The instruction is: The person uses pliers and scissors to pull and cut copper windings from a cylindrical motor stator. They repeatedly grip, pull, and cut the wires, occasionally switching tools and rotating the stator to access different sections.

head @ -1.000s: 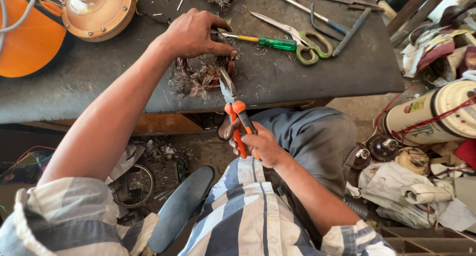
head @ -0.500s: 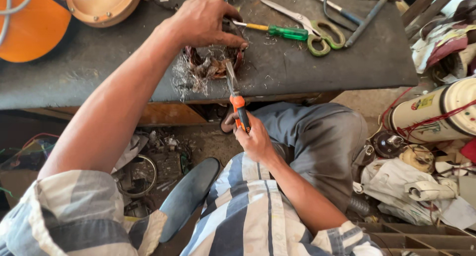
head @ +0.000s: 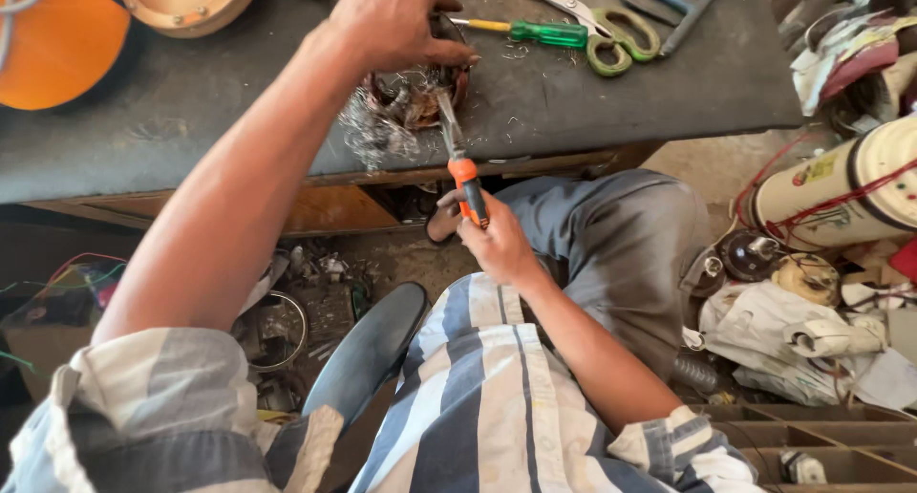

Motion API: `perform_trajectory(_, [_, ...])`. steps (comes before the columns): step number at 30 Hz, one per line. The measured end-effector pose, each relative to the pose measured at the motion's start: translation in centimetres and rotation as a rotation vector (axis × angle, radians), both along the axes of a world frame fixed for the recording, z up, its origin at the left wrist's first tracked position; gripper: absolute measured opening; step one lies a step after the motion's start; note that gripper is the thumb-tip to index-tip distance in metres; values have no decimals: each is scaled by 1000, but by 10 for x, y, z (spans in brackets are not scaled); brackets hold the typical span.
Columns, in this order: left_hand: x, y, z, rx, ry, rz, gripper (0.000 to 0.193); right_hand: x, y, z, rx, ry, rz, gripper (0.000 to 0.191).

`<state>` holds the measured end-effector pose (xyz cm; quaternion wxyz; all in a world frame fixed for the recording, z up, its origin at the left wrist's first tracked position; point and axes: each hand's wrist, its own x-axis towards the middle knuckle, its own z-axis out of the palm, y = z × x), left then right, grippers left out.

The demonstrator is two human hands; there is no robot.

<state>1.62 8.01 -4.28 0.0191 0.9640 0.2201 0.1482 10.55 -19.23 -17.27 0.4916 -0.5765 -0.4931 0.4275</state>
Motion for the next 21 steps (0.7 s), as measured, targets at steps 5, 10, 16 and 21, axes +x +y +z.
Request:
perform_trajectory(5, [5,-41,4,256,-109,123,64,34,-7,-3,-35,465,242,25])
perform_trajectory(10, [25,-84,18,48,5,151,52,40,-19,-13,-82,1259,593,15])
perform_trajectory(16, [49,-71,37,-103,296,82,47,39,-17,-17,-14,1388,617,16])
perform_trajectory(21, [54,-49,34,-315,298,106,51,44,-15,-21,-19,1526,610,19])
